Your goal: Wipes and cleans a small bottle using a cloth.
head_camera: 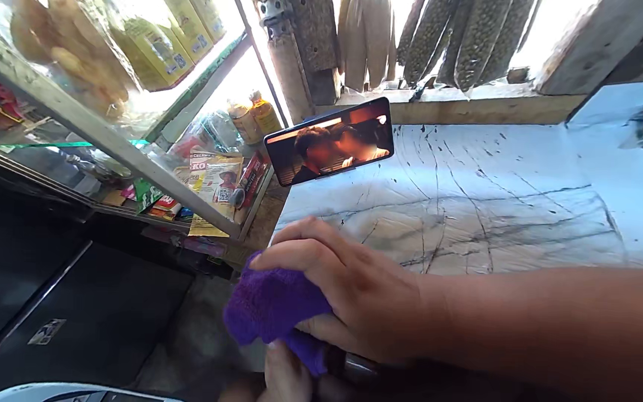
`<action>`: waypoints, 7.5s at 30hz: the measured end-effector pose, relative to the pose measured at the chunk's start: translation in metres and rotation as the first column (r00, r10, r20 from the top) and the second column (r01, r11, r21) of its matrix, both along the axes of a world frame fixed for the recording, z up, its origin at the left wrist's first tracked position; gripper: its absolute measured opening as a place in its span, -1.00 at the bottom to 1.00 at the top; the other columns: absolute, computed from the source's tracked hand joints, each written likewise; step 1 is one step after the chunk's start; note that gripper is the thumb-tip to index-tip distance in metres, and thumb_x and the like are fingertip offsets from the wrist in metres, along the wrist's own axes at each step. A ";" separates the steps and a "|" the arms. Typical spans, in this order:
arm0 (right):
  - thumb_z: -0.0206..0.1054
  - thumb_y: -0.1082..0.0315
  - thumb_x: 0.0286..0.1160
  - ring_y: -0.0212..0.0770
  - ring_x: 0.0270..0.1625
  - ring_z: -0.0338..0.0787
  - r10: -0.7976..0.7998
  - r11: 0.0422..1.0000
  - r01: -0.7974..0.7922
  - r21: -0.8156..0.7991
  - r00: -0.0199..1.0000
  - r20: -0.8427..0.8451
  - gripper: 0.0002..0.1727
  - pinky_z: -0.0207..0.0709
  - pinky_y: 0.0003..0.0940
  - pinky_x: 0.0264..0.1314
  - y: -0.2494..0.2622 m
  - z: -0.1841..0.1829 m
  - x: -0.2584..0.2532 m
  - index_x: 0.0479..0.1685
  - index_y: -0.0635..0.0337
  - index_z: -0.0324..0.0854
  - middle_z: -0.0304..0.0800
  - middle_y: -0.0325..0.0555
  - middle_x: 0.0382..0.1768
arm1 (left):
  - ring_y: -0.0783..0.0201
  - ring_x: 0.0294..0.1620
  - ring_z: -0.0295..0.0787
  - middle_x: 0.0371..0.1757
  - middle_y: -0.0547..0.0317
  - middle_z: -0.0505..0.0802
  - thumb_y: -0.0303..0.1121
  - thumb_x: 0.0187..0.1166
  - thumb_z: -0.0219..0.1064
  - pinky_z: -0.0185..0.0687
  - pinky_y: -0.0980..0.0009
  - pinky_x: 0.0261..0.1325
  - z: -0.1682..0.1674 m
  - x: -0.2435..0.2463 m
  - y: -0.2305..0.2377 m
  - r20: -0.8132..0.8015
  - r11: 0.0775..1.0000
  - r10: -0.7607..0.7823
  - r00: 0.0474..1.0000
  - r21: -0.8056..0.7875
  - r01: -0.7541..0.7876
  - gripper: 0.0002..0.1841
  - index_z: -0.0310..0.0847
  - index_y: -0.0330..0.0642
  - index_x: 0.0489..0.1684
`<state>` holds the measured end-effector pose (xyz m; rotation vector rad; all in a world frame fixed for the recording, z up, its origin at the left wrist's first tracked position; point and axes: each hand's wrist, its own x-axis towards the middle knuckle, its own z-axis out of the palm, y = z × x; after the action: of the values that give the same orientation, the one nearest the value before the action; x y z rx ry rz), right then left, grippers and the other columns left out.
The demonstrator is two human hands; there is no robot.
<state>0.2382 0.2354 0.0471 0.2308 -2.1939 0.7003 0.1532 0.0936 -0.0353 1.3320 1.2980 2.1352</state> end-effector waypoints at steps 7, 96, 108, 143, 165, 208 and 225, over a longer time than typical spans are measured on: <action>0.34 0.30 0.57 0.04 0.24 0.74 0.052 0.975 -0.064 0.214 0.997 0.060 -0.75 0.71 -0.26 0.07 -0.008 -0.006 0.003 0.18 -0.05 0.67 0.70 0.08 0.21 | 0.64 0.23 0.74 0.10 0.53 0.89 0.10 0.79 -0.04 0.59 0.61 0.34 0.010 -0.022 -0.002 0.191 0.991 -0.023 0.981 0.131 -0.002 -0.53 0.78 0.13 0.16; 0.33 0.48 0.33 -0.21 0.29 0.67 0.105 0.994 -0.100 -0.036 0.985 0.140 -0.47 0.71 -0.30 0.15 0.004 -0.006 -0.005 0.32 -0.20 0.74 0.61 -0.04 0.25 | 0.67 -0.33 0.77 -0.28 0.54 0.88 0.34 0.57 0.06 0.66 0.67 -0.35 -0.005 -0.008 0.018 0.263 0.984 0.058 0.963 0.146 -0.099 -0.54 0.76 0.31 -0.13; 0.32 0.43 0.39 -0.24 0.32 0.64 0.071 0.996 -0.061 -0.066 0.984 0.162 -0.48 0.67 -0.31 0.19 0.007 -0.005 -0.005 0.38 -0.19 0.69 0.60 -0.09 0.27 | 0.66 -0.30 0.78 -0.23 0.53 0.87 0.33 0.60 0.02 0.67 0.66 -0.33 -0.008 -0.004 0.020 0.256 0.990 0.020 0.967 0.128 -0.054 -0.54 0.69 0.29 -0.06; 0.34 0.39 0.42 -0.27 0.36 0.62 0.077 0.996 -0.068 -0.058 0.985 0.157 -0.48 0.67 -0.34 0.25 0.005 -0.006 -0.005 0.43 -0.18 0.63 0.58 -0.12 0.30 | 0.69 -0.13 0.78 -0.08 0.62 0.86 0.33 0.62 -0.02 0.69 0.68 -0.21 -0.015 -0.008 0.017 0.184 0.986 0.125 0.975 0.085 -0.142 -0.54 0.64 0.34 0.06; 0.34 0.38 0.47 -0.11 0.34 0.68 0.116 0.989 -0.132 0.065 0.973 0.200 -0.54 0.70 -0.21 0.23 -0.001 -0.008 -0.003 0.36 -0.22 0.68 0.59 0.02 0.34 | 0.47 0.08 0.80 -0.03 0.37 0.88 0.14 0.79 -0.08 0.72 0.43 0.17 -0.003 -0.023 0.013 0.334 0.976 0.127 0.934 0.128 -0.178 -0.50 0.66 0.01 0.16; 0.33 0.38 0.48 -0.14 0.32 0.68 0.160 0.983 -0.176 0.060 0.966 0.201 -0.53 0.68 -0.26 0.24 -0.002 -0.008 -0.002 0.39 -0.18 0.64 0.59 -0.01 0.34 | 0.49 0.18 0.74 0.12 0.39 0.80 0.20 0.76 -0.04 0.65 0.48 0.31 0.011 -0.041 0.007 0.230 0.956 0.253 0.940 0.090 -0.279 -0.42 0.37 -0.06 0.48; 0.32 0.36 0.48 -0.14 0.32 0.68 0.143 0.986 -0.157 0.052 0.967 0.212 -0.53 0.71 -0.28 0.19 -0.001 -0.008 -0.001 0.40 -0.20 0.64 0.57 0.00 0.34 | 0.48 0.11 0.78 0.06 0.40 0.80 0.18 0.68 0.12 0.71 0.49 0.21 0.012 -0.040 0.009 0.301 0.966 0.194 0.934 0.105 -0.235 -0.52 0.34 0.06 0.33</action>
<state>0.2370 0.2348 0.0393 0.3768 -2.4211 0.7626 0.1137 0.1027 -0.0234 0.9098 1.2405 2.4989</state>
